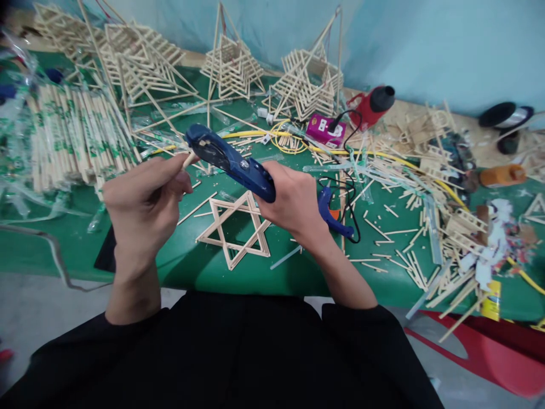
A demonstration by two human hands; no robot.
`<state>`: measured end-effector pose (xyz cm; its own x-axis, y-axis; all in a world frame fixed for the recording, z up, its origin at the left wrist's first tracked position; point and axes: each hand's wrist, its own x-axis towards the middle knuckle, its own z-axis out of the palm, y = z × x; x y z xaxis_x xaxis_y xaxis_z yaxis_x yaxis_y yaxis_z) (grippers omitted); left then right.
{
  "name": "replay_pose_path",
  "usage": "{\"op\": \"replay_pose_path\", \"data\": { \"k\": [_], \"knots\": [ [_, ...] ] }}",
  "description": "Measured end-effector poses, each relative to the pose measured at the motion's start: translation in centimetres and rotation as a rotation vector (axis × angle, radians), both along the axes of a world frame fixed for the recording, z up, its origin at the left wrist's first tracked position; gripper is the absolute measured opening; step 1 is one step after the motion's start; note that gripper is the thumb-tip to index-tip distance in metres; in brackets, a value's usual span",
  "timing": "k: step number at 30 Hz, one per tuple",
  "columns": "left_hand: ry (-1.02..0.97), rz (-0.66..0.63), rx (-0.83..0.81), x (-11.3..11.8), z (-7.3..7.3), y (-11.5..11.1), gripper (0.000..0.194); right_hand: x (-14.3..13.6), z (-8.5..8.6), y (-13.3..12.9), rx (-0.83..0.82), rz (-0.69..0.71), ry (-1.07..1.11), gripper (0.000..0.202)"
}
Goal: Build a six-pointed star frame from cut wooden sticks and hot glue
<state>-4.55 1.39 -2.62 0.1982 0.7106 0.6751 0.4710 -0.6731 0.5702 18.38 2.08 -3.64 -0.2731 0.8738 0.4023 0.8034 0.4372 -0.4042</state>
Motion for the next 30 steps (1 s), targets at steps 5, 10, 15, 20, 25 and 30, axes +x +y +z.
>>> {"op": "replay_pose_path", "data": {
  "k": [5, 10, 15, 20, 25, 30],
  "knots": [
    [0.002, -0.008, 0.012, -0.17, -0.09, 0.06, 0.049, 0.00, 0.00, -0.07, -0.007, -0.002, 0.011, 0.016],
    [0.013, -0.003, 0.052, -0.23, -0.24, 0.25, 0.044, 0.00, 0.12, -0.14, 0.008, 0.010, 0.007, 0.018],
    [0.004, -0.011, 0.062, -0.09, -0.15, 0.22, 0.045, -0.06, 0.04, -0.20, 0.019, 0.009, -0.015, 0.016],
    [0.007, -0.013, 0.061, -0.09, -0.11, 0.20, 0.045, -0.08, 0.04, -0.20, 0.008, 0.019, -0.007, 0.018],
    [0.032, -0.002, 0.041, -0.29, -0.06, 0.19, 0.045, -0.01, 0.17, -0.15, 0.013, 0.031, -0.001, 0.019],
    [0.032, 0.000, 0.027, -0.24, 0.08, 0.05, 0.041, -0.04, 0.27, -0.11, 0.027, 0.035, -0.016, 0.019]
  ]
}}
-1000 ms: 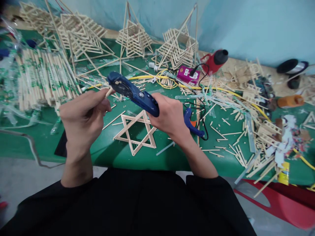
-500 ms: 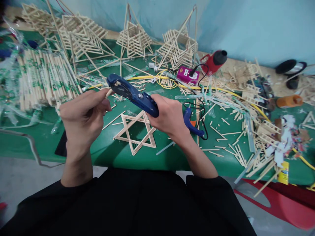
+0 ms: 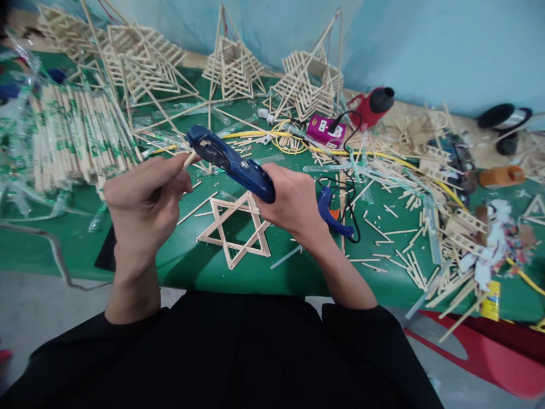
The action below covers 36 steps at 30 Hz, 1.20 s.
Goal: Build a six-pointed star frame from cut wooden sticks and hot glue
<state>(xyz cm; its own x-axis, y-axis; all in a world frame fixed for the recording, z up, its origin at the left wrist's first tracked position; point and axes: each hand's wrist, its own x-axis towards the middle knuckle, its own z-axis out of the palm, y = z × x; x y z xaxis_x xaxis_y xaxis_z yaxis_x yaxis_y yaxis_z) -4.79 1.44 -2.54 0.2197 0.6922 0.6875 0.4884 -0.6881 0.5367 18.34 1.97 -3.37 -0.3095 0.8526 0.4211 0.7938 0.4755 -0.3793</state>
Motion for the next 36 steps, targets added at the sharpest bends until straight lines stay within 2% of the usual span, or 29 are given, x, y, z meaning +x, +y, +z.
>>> {"op": "replay_pose_path", "data": {
  "k": [8, 13, 19, 25, 31, 36],
  "knots": [
    [0.017, 0.024, -0.050, 0.2, 0.2, -0.2, 0.041, 0.0, -0.2, 0.0, -0.017, -0.013, 0.005, 0.015],
    [0.027, 0.047, -0.067, 0.5, 0.0, 0.1, 0.035, -0.1, -1.0, 0.4, -0.080, -0.053, -0.003, 0.024],
    [0.184, 0.041, -0.203, 0.7, -1.7, 2.5, 0.033, -0.4, -3.1, 2.3, -0.279, -0.199, -0.052, 0.032],
    [0.305, 0.031, -0.349, 1.5, -3.3, 4.9, 0.027, -0.6, -5.1, 3.7, -0.458, -0.260, -0.086, 0.029],
    [0.244, 0.006, -0.419, 1.9, -3.7, 5.5, 0.026, -1.0, -5.1, 3.6, -0.507, -0.328, -0.135, 0.025],
    [0.221, -0.003, -0.411, 1.2, -4.1, 5.8, 0.035, -1.3, -5.1, 3.6, -0.515, -0.322, -0.157, 0.020]
  ]
}}
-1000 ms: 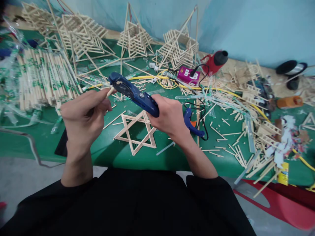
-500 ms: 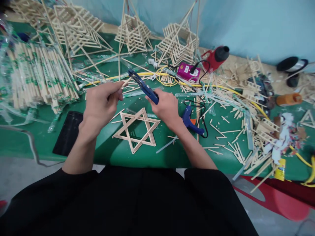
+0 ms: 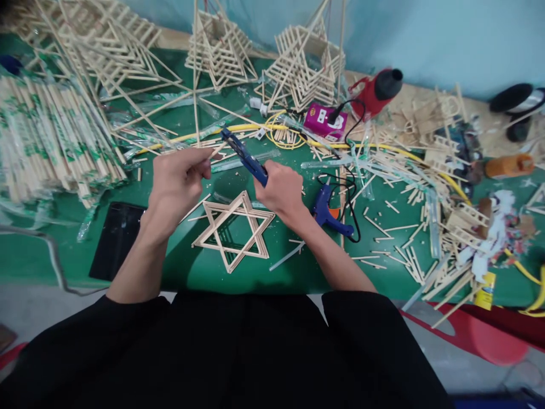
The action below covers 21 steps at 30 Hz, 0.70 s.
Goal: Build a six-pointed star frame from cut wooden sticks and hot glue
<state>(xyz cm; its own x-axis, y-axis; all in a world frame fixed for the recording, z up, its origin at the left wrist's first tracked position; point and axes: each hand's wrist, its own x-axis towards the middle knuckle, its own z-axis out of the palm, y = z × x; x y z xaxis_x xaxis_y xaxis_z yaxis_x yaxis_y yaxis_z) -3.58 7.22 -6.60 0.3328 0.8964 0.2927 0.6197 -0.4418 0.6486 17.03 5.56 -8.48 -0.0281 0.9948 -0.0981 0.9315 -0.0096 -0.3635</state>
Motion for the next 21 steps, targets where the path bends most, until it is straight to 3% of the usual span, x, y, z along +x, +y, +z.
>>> {"op": "replay_pose_path", "data": {
  "k": [6, 12, 17, 21],
  "knots": [
    [-0.030, 0.036, 0.138, -0.1, -0.6, -0.5, 0.040, 0.1, -0.6, 0.1, -0.016, 0.020, 0.047, 0.014],
    [0.001, 0.052, 0.202, 0.1, -0.3, -0.4, 0.046, 0.2, -1.0, 0.6, 0.011, 0.042, 0.113, 0.017],
    [0.039, 0.100, 0.151, -0.3, 0.4, 0.0, 0.037, -0.3, -1.3, 1.7, 0.050, 0.092, 0.141, 0.017],
    [0.034, 0.114, 0.101, -0.1, 0.6, 0.2, 0.033, -0.3, -1.1, 2.5, -0.011, 0.095, 0.181, 0.027]
  ]
}}
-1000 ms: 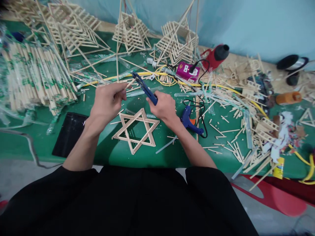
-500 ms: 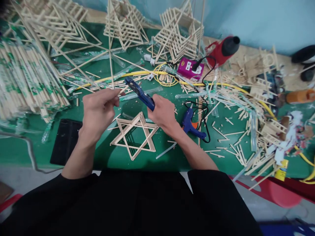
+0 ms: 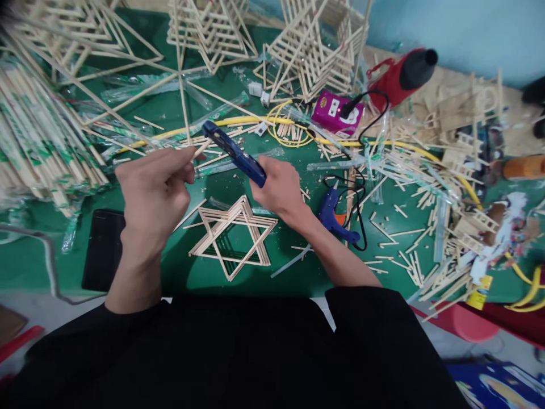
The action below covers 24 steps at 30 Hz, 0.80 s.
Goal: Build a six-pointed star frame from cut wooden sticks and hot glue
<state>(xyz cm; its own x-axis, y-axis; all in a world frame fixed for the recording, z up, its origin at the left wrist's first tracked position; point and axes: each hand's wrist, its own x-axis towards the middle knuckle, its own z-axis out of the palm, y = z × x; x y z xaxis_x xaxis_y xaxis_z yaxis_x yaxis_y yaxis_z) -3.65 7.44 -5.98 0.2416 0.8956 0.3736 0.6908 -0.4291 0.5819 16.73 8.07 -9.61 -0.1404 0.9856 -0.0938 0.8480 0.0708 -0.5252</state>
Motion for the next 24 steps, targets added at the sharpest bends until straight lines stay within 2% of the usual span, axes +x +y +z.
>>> {"op": "replay_pose_path", "data": {
  "k": [5, 12, 18, 24],
  "knots": [
    [0.037, 0.016, -0.098, 0.3, 0.1, 1.4, 0.025, 0.3, 0.3, 1.5, -0.131, 0.019, -0.006, 0.031],
    [0.081, -0.003, -0.145, 0.0, -0.5, 3.0, 0.023, 0.3, -0.4, 2.5, -0.139, 0.032, -0.029, 0.026],
    [0.053, 0.014, -0.175, -0.9, -1.7, 2.8, 0.027, 0.1, -1.7, 2.3, -0.099, 0.022, -0.068, 0.027],
    [-0.058, 0.037, -0.271, -2.2, -1.1, 1.6, 0.025, 0.6, -2.5, 2.1, -0.030, -0.038, -0.025, 0.026]
  ]
}}
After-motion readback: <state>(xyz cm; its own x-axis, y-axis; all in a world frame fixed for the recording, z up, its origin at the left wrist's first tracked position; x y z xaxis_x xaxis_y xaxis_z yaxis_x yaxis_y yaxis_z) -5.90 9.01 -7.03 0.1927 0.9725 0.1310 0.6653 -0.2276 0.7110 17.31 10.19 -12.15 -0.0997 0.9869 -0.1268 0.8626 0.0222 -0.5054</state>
